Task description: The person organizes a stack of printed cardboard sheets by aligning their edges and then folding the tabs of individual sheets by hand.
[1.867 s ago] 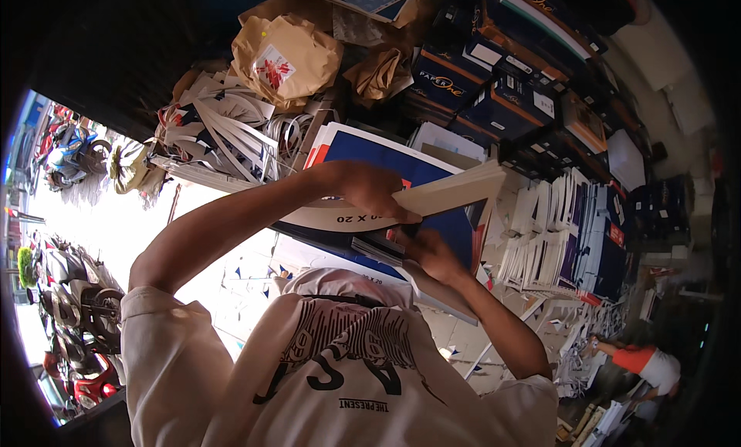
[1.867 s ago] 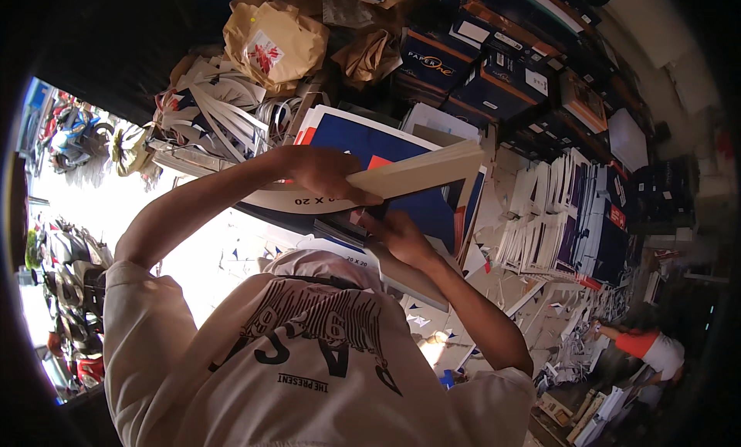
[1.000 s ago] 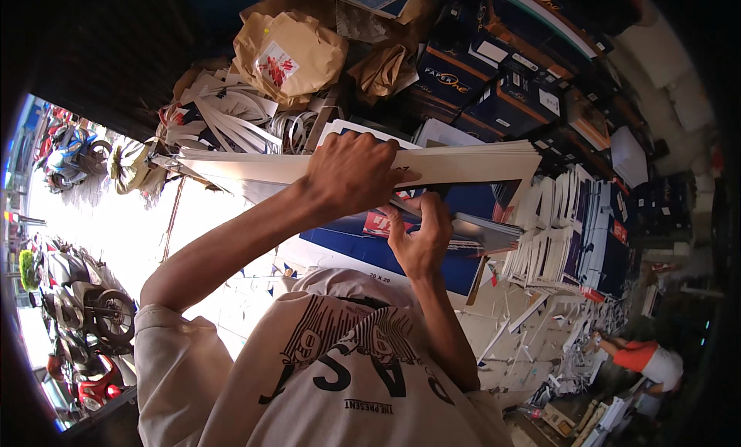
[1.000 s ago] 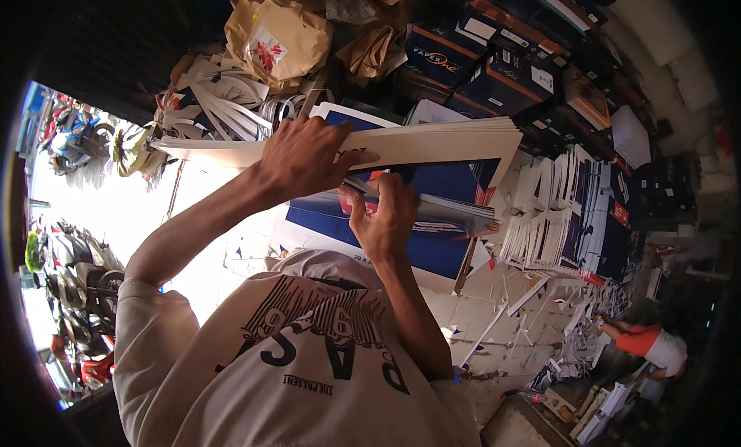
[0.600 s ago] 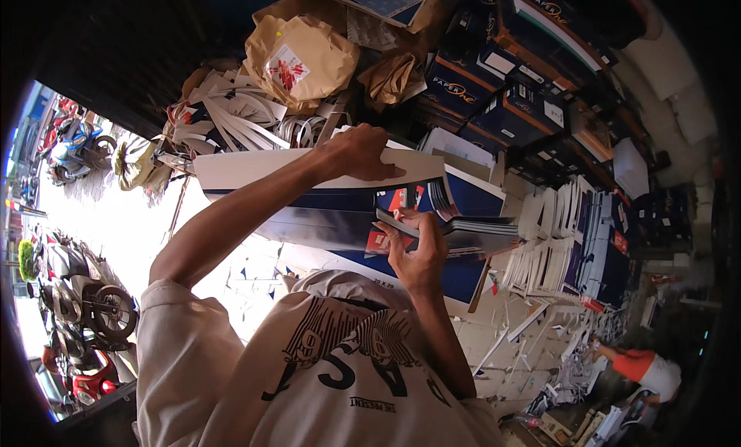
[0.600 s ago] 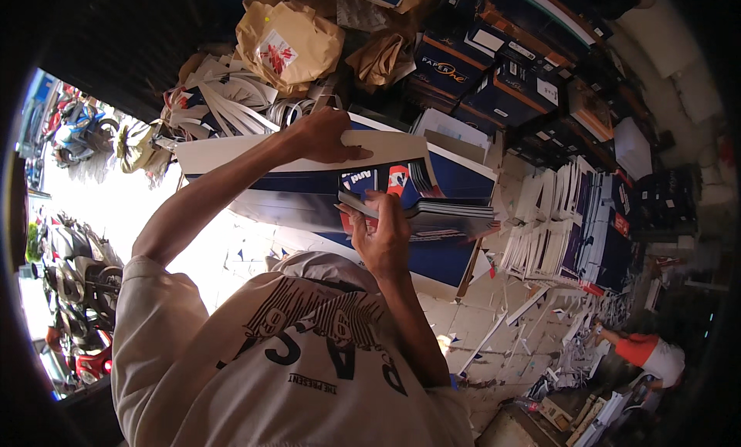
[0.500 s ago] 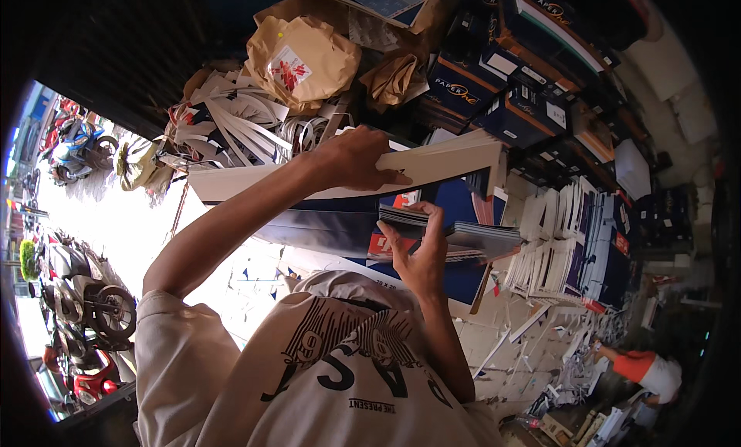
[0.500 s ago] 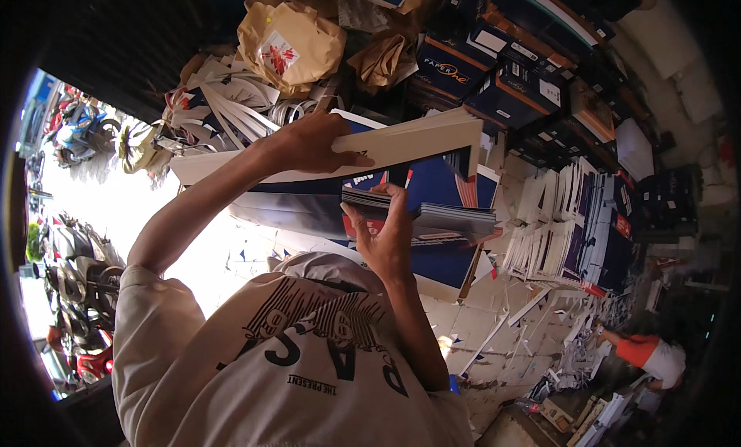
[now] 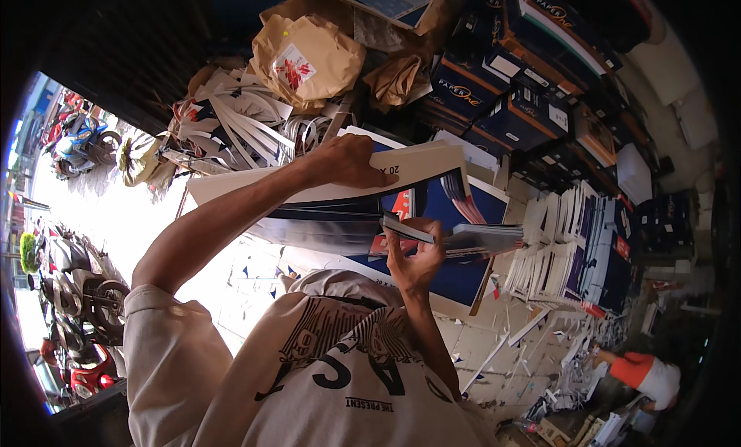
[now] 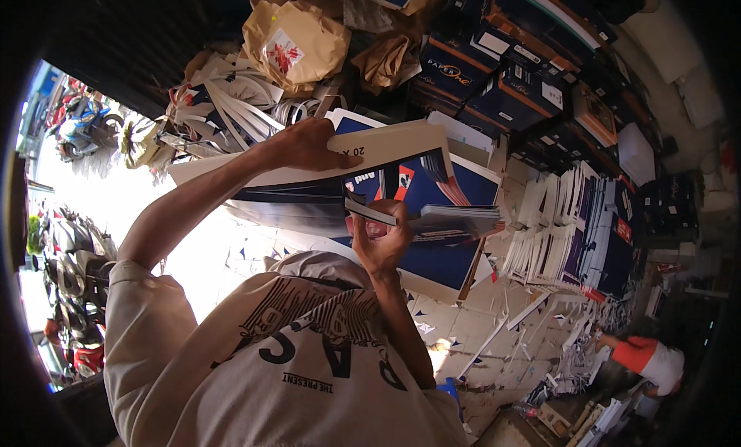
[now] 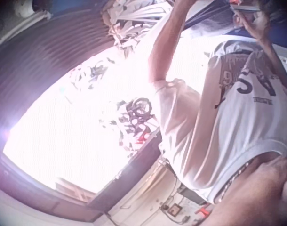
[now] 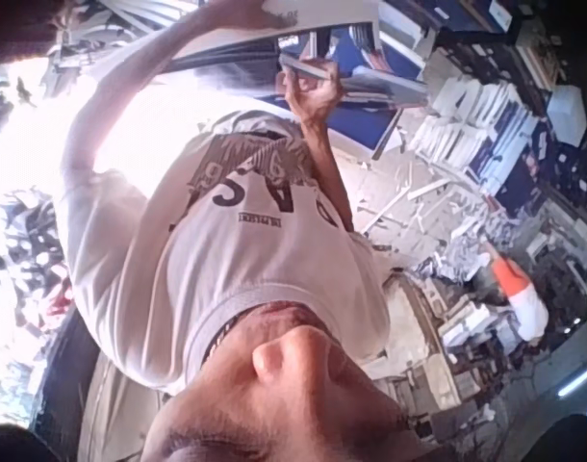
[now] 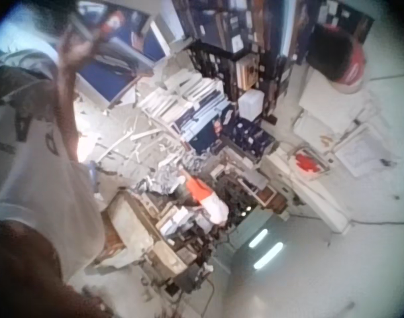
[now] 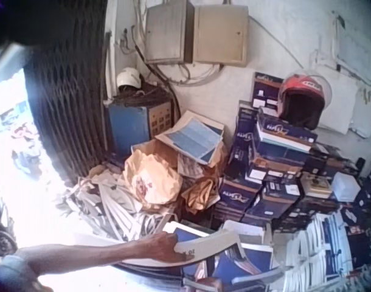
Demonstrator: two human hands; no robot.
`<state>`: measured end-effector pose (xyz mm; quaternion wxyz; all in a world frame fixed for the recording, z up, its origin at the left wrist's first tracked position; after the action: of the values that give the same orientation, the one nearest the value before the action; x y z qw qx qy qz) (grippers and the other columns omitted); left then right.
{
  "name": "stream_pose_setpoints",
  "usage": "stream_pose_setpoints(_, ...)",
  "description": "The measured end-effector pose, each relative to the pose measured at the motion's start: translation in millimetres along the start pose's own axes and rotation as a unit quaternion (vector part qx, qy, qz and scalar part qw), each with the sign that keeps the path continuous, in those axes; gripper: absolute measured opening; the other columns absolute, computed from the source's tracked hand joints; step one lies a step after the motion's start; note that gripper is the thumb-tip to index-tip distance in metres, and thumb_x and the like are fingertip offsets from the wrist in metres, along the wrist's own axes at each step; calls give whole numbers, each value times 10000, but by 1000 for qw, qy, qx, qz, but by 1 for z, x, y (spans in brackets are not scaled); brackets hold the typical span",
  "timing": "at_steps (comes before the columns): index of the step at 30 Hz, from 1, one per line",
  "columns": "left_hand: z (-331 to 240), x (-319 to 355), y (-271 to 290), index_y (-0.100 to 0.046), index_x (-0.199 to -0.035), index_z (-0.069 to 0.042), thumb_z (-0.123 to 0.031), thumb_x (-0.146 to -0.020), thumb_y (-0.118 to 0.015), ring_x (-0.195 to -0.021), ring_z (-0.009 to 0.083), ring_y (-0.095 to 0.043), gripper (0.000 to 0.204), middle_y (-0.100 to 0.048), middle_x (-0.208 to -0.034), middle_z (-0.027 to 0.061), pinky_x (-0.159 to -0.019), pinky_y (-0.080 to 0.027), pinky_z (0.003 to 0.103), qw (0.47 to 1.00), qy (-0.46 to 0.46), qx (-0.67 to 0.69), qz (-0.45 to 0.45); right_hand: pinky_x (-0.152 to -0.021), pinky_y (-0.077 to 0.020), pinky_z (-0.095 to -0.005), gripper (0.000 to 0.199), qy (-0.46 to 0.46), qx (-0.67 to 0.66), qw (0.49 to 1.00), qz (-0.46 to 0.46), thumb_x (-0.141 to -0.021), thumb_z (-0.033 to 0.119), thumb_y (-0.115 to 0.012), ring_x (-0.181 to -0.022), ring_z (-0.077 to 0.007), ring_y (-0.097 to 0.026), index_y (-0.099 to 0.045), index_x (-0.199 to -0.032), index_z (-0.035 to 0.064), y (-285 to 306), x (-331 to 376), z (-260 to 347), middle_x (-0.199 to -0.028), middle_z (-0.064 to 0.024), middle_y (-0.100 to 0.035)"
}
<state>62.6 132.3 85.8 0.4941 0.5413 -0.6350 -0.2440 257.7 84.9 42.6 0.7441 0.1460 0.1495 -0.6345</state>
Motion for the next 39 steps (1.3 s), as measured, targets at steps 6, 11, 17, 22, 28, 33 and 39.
stream_pose_setpoints(6,63,-33,-38,-692,-1060,44,-639,-707,-691,-947,314,-690,769,-702,-1000,209,-834,-533,373,992,92,36,75,-647,-521,-302,439,40,88,994,-51,-644,70,-896,-679,-216,-655,-479,-783,67,12,23,-3,-724,-87,-628)
stream_pose_setpoints(11,101,-30,6,-632,-1157,59,-575,-711,-737,-868,279,-713,782,-705,-997,220,-799,-551,385,988,62,137,19,-743,-535,-345,474,24,16,1000,13,-611,13,-879,-825,-257,-667,-492,-882,50,26,49,12,-820,-115,-643)
stream_pose_setpoints(17,42,32,0,-642,-1207,-53,-609,-661,-782,-951,316,-687,791,-710,-1031,157,-855,-527,398,978,-40,72,194,-934,-498,-415,419,-71,-10,980,184,-800,33,-769,-1111,-268,-600,-478,-1098,-10,8,11,10,-1098,-176,-607)
stream_pose_setpoints(22,92,84,32,-674,-1165,-78,-494,-707,-809,-974,292,-673,634,-713,-1028,128,-874,-518,409,994,-55,-43,82,-869,-519,-357,214,-47,31,985,166,-858,40,-720,-999,-260,-651,-556,-976,-32,9,-2,16,-991,-162,-660)
stream_pose_setpoints(28,34,115,71,-671,-1162,-112,-403,-817,-762,-643,240,-699,460,-732,-804,117,-631,-551,380,984,-121,13,-133,-865,-531,-347,214,-102,91,982,129,-860,28,-718,-973,-243,-660,-550,-959,-60,60,-21,43,-1035,-201,-668)
stream_pose_setpoints(33,50,127,39,-594,-1274,-119,-290,-769,-810,-997,277,-643,575,-689,-1037,132,-885,-491,407,998,-47,-22,26,-850,-526,-402,258,-114,379,882,254,-706,-24,-799,-979,-312,-685,-587,-853,-33,91,-14,46,-1070,-215,-685)
stream_pose_setpoints(39,86,164,11,-659,-1163,-30,-181,-683,-846,-1016,300,-656,537,-705,-1054,143,-943,-504,400,957,-159,234,61,-888,-502,-438,434,-150,443,720,512,-662,167,-858,-1010,-328,-666,-687,-1025,0,25,-29,117,-1015,-187,-700)
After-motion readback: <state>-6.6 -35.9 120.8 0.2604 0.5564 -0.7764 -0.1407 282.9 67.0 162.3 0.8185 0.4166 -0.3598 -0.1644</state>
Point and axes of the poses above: each hand's wrist, its own x-axis away from the middle knuckle, its own y-axis out of the back of the hand, z = x × y, the point moved 10 cm from there along -x, towards the middle knuckle
